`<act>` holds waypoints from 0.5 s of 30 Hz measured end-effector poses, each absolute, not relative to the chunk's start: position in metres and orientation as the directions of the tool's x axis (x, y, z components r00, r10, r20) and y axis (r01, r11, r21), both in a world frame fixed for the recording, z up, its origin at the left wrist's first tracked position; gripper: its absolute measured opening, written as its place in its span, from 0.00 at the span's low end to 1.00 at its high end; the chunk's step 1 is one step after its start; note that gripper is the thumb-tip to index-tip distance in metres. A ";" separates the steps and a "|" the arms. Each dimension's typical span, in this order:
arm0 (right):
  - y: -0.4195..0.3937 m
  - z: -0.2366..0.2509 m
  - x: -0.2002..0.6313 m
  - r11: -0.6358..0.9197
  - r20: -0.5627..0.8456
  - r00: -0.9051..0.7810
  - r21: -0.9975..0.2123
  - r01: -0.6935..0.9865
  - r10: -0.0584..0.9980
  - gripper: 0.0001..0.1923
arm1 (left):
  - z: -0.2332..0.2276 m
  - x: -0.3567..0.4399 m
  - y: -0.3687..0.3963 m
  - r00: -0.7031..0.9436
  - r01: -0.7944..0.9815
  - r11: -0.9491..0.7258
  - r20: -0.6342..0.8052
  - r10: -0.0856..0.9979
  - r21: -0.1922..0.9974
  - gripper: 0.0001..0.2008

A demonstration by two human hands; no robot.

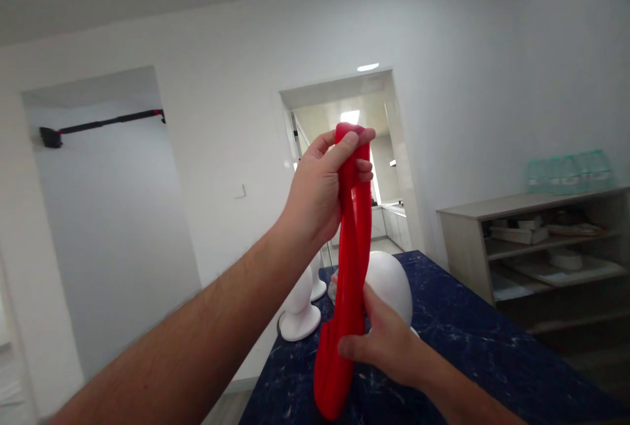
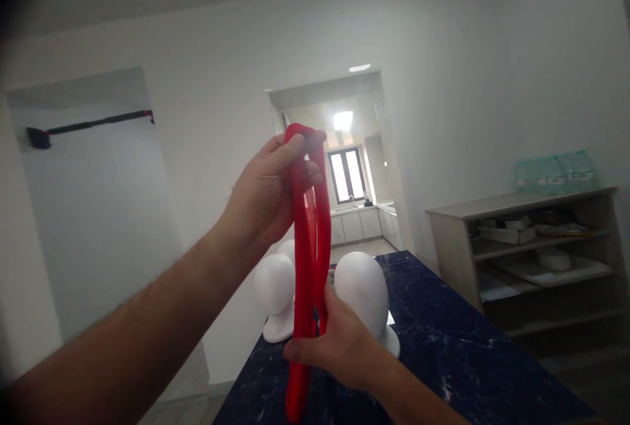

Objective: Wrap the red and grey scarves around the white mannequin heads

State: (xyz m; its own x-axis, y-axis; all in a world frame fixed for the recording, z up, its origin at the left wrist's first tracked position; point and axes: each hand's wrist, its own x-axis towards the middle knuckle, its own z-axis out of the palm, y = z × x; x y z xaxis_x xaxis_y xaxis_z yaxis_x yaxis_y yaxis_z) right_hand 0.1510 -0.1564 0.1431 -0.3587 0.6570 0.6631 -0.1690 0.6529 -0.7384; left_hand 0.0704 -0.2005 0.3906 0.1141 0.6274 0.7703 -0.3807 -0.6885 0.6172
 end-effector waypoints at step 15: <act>-0.070 0.150 0.358 0.184 0.332 -0.570 -0.935 -0.302 0.752 0.15 | 0.381 -0.026 -0.102 -0.309 -0.558 -0.642 0.586 0.749 0.526 0.07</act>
State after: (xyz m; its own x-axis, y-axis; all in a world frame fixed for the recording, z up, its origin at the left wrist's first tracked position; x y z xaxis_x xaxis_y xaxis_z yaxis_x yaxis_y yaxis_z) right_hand 0.3578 -0.0698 0.1495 -0.5700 0.7516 0.3319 -0.3019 0.1842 -0.9354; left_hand -0.0259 -0.1021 0.3814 -0.3093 0.7491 0.5857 -0.5579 -0.6418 0.5262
